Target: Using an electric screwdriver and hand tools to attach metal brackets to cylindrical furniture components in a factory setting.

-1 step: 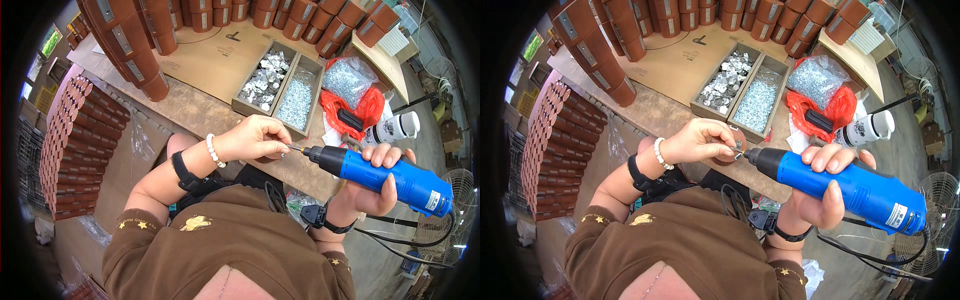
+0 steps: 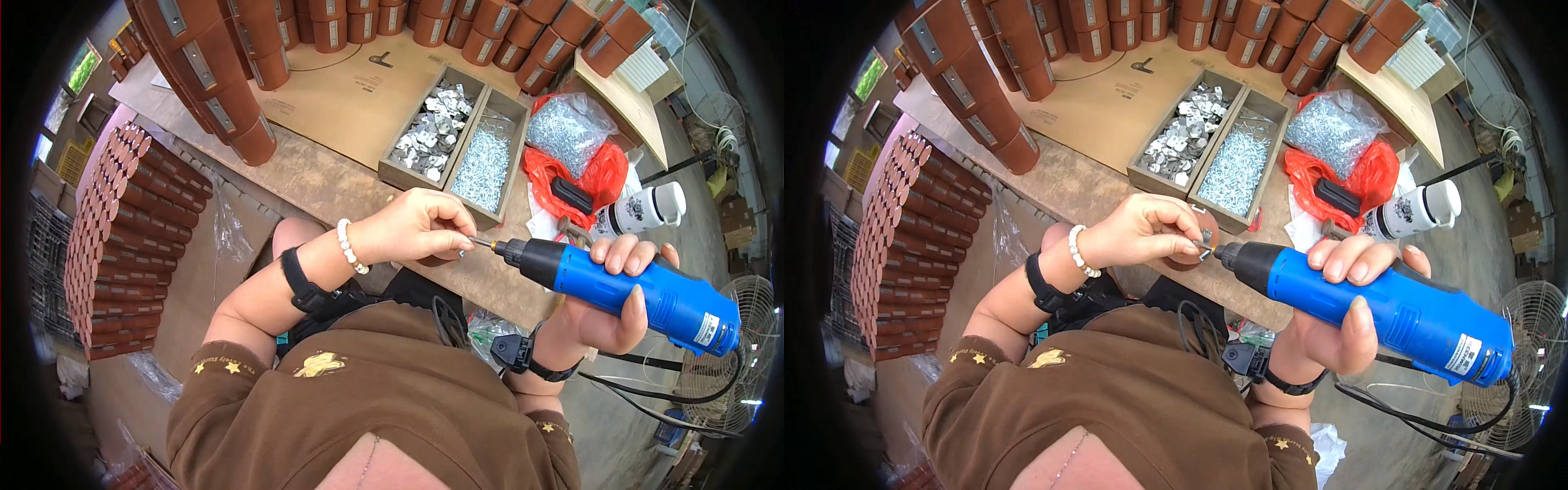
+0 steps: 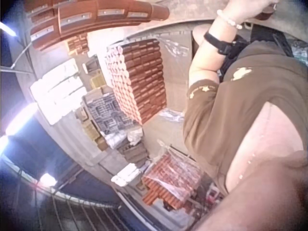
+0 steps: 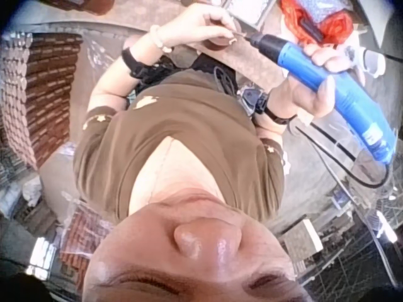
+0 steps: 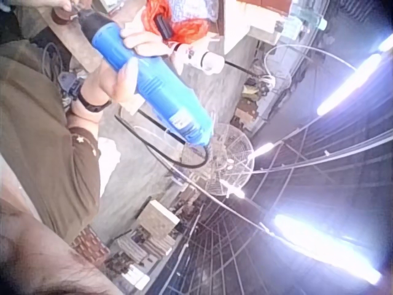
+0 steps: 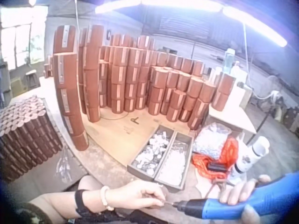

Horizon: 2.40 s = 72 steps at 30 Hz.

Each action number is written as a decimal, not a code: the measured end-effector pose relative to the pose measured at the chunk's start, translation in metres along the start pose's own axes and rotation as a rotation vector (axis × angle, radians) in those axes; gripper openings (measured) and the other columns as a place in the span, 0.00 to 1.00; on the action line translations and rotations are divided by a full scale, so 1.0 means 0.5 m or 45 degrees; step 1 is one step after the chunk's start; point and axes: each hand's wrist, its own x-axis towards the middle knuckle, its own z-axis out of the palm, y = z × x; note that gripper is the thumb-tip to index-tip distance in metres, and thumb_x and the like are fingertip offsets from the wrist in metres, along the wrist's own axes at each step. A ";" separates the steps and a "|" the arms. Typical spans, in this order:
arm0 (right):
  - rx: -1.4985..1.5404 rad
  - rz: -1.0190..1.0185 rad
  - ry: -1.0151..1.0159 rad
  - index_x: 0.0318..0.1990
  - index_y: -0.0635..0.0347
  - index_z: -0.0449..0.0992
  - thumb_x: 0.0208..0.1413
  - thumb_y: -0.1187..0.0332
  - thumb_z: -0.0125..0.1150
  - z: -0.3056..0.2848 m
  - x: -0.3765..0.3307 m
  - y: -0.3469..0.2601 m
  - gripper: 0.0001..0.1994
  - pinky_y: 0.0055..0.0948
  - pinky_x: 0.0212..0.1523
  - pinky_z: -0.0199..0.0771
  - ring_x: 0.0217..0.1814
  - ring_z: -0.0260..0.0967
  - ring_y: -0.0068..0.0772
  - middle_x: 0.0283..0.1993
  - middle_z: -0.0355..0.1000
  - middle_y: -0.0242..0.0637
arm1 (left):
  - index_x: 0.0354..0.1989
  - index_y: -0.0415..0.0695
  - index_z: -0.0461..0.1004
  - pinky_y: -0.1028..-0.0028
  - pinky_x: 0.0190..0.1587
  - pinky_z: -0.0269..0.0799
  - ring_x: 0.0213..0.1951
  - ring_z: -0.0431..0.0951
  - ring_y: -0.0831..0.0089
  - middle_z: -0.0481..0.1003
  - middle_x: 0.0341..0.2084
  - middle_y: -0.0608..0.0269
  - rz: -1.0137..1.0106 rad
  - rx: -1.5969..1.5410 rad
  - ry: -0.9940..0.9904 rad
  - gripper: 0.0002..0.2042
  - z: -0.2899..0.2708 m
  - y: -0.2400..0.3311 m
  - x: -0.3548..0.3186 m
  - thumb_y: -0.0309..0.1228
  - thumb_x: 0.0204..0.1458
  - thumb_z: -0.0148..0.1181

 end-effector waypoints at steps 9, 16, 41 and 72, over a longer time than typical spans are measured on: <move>0.005 -0.038 -0.160 0.52 0.61 0.52 0.37 0.73 0.55 0.009 -0.005 -0.003 0.30 0.34 0.28 0.65 0.27 0.60 0.32 0.29 0.59 0.37 | 0.24 0.38 0.70 0.76 0.29 0.66 0.26 0.70 0.73 0.70 0.23 0.63 0.397 0.238 -0.021 0.04 0.016 -0.017 0.004 0.22 0.40 0.57; -0.075 -0.039 0.056 0.51 0.62 0.54 0.38 0.72 0.52 -0.008 -0.008 -0.001 0.27 0.34 0.30 0.65 0.29 0.59 0.32 0.29 0.60 0.37 | 0.35 0.42 0.68 0.64 0.47 0.57 0.45 0.63 0.59 0.66 0.40 0.56 0.535 0.693 0.136 0.15 0.030 0.002 0.002 0.31 0.38 0.60; -0.117 -0.092 0.157 0.48 0.64 0.56 0.39 0.71 0.51 -0.027 -0.010 -0.025 0.25 0.32 0.32 0.62 0.30 0.57 0.30 0.29 0.59 0.37 | 0.47 0.44 0.62 0.61 0.52 0.54 0.52 0.56 0.56 0.58 0.48 0.55 0.316 1.188 -0.212 0.30 -0.042 -0.048 -0.013 0.32 0.28 0.63; -0.095 0.044 0.109 0.49 0.63 0.54 0.40 0.71 0.50 -0.028 -0.016 -0.006 0.25 0.34 0.34 0.62 0.32 0.58 0.31 0.30 0.60 0.38 | 0.28 0.46 0.68 0.63 0.51 0.49 0.51 0.57 0.63 0.63 0.43 0.62 0.293 1.086 -0.118 0.14 -0.020 -0.044 0.009 0.33 0.31 0.63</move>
